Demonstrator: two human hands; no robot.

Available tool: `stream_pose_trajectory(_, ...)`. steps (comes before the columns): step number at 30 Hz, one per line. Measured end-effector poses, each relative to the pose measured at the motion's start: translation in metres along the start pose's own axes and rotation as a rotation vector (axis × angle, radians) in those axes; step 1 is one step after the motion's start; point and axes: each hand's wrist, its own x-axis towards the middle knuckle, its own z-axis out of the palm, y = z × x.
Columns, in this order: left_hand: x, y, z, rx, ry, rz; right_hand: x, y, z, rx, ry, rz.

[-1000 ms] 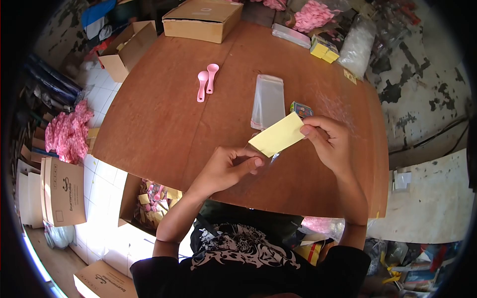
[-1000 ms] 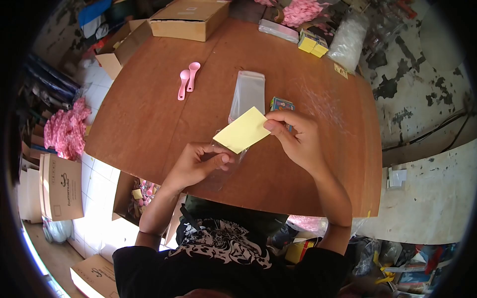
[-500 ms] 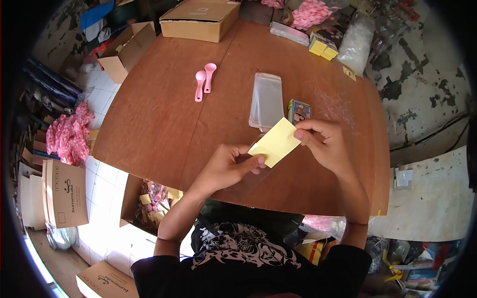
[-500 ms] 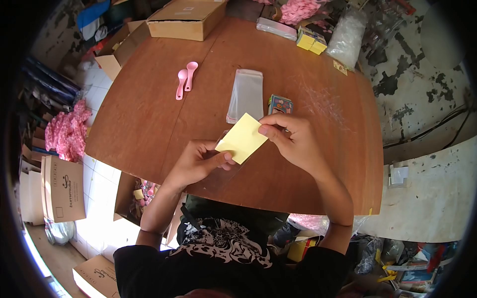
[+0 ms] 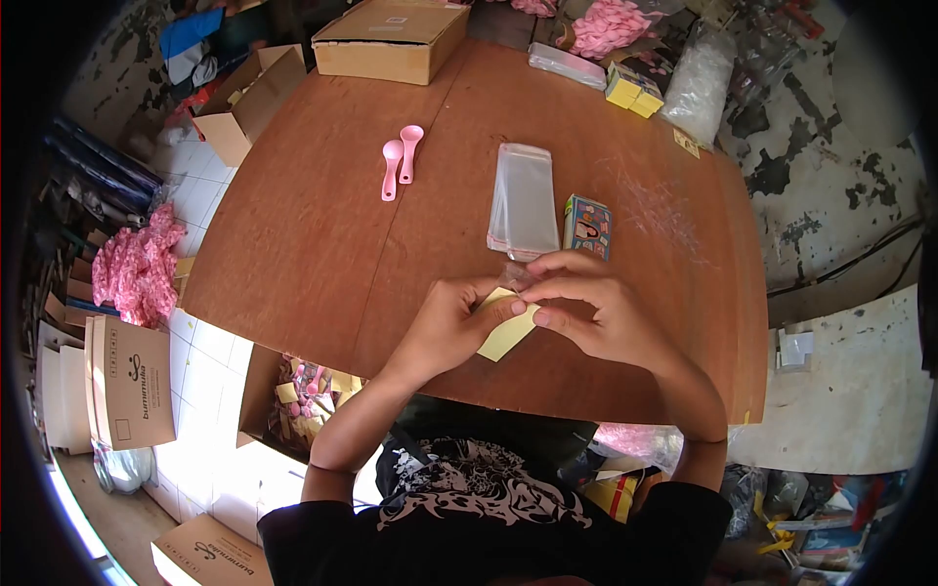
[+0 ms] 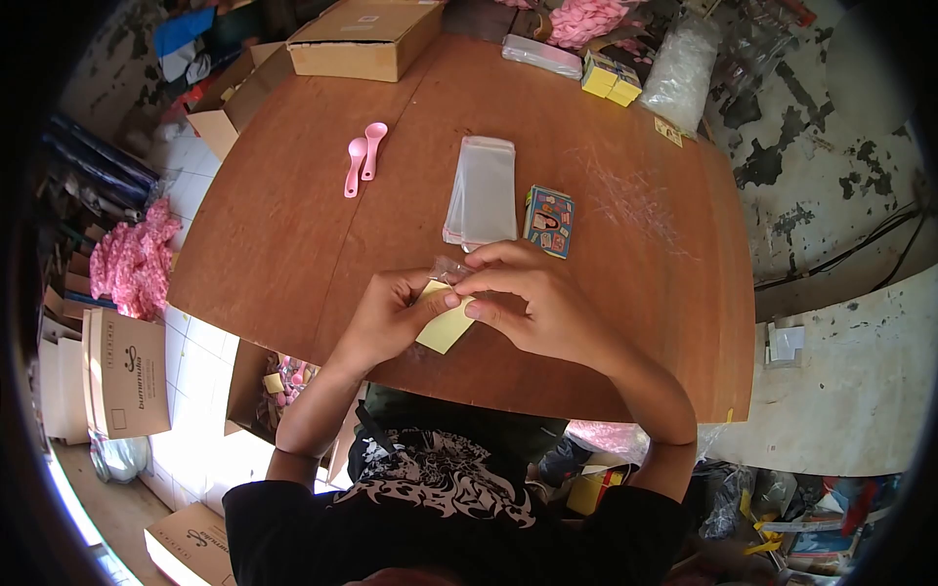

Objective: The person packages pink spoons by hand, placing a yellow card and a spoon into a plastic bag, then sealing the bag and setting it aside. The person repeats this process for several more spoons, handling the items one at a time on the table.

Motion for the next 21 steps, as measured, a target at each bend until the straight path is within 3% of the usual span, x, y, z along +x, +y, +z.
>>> stream_pose_trajectory(5,-0.002,-0.003,-0.001,-0.032,0.022,0.03,0.008,-0.001,0.0,0.053,-0.141,0.019)
stream_pose_trajectory(7,-0.002,0.0,-0.005,-0.058,-0.034,0.064,0.015,-0.008,0.0,0.106,-0.422,0.251)
stream_pose_trajectory(11,-0.013,0.002,-0.015,0.096,0.021,0.168,0.029,-0.001,0.015,0.054,-0.524,0.316)
stream_pose_trajectory(13,-0.024,0.008,-0.023,0.275,0.178,0.274,0.045,0.004,0.022,0.193,-0.399,0.165)
stream_pose_trajectory(14,-0.034,0.009,-0.029,0.202,0.201,0.079,0.057,0.01,0.024,0.297,-0.403,0.104)
stream_pose_trajectory(17,-0.051,-0.022,-0.049,0.06,0.35,-0.04,0.108,0.039,0.029,0.335,-0.322,0.226)
stream_pose_trajectory(19,-0.06,-0.029,-0.057,0.037,0.392,0.011,0.151,0.069,0.051,0.003,-0.182,0.169)
stream_pose_trajectory(21,-0.069,-0.03,-0.062,-0.077,0.443,-0.09,0.185,0.101,0.079,-0.176,-0.033,0.095)
